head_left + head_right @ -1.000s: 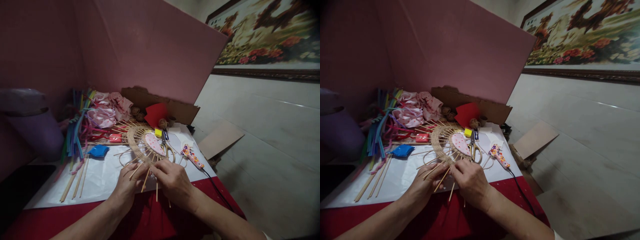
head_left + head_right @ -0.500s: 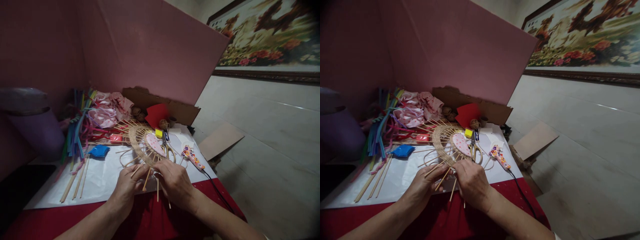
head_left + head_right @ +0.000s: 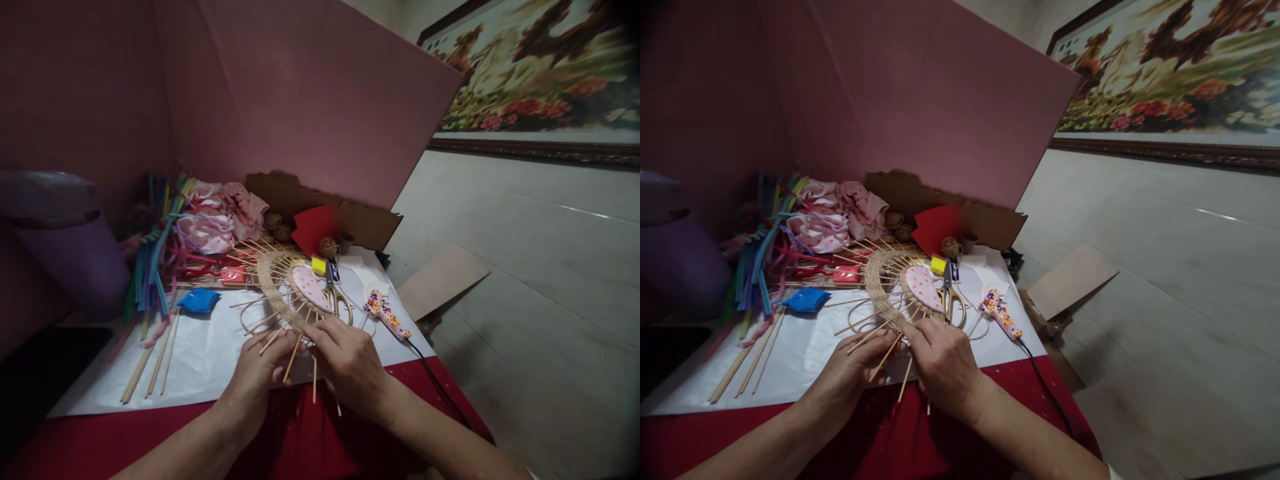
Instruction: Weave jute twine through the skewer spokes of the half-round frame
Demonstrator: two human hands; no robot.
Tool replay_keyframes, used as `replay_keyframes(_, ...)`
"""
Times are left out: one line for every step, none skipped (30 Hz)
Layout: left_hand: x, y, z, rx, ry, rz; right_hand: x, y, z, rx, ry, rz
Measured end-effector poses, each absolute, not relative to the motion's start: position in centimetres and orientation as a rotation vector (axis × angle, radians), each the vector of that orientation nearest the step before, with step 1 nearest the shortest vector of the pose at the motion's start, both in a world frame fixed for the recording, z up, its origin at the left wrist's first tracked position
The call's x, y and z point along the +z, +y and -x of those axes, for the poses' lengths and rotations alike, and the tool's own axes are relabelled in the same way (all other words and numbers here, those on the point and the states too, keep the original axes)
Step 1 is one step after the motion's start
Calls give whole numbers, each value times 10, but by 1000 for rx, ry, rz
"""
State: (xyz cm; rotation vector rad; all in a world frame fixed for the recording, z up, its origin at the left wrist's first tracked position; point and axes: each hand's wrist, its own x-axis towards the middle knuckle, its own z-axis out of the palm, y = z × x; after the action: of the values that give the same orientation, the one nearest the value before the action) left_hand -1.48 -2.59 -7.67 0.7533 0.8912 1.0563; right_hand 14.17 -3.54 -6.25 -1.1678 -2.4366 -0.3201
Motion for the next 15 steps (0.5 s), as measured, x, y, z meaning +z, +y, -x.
replay_keyframes(-77, -26, 15, 1056, 885, -752, -62, -35, -141, -334, -2447, 1171)
replay_keyframes(-76, -26, 15, 1054, 876, -749, -61, -35, -141, -338, -2457, 1175)
replay_keyframes(-76, -26, 15, 1055, 867, -745, -60, -35, -140, -341, -2463, 1179)
replay_keyframes(-76, -26, 15, 1057, 857, -741, -59, -35, -139, -346, -2469, 1179)
replay_keyframes(-76, -26, 15, 1061, 847, -739, -59, -35, -139, -355, -2472, 1178)
replay_keyframes(-76, -27, 15, 1067, 836, -744, -59, -35, -138, -370, -2474, 1174)
replay_keyframes(-76, -27, 14, 1078, 823, -756, -59, -35, -138, -389, -2476, 1170)
replay_keyframes(-76, -27, 14, 1087, 807, -770, -59, -36, -137, -409, -2479, 1161)
replay_keyframes(-77, -27, 14, 1094, 791, -780, -59, -36, -137, -428, -2482, 1151)
replay_keyframes(-77, -27, 14, 1099, 775, -788, -59, -36, -137, -442, -2486, 1140)
replay_keyframes(-77, -27, 14, 1103, 762, -792, -59, -37, -138, -454, -2490, 1130)
replay_keyframes(-77, -27, 14, 1101, 754, -794, -59, -37, -138, -461, -2494, 1123)
replay_keyframes(-78, -27, 14, 1095, 754, -795, -59, -37, -138, -461, -2499, 1120)
replay_keyframes(-78, -28, 14, 1091, 759, -795, -59, -37, -138, -455, -2503, 1122)
replay_keyframes(-77, -28, 14, 1087, 773, -796, -59, -37, -138, -444, -2503, 1130)
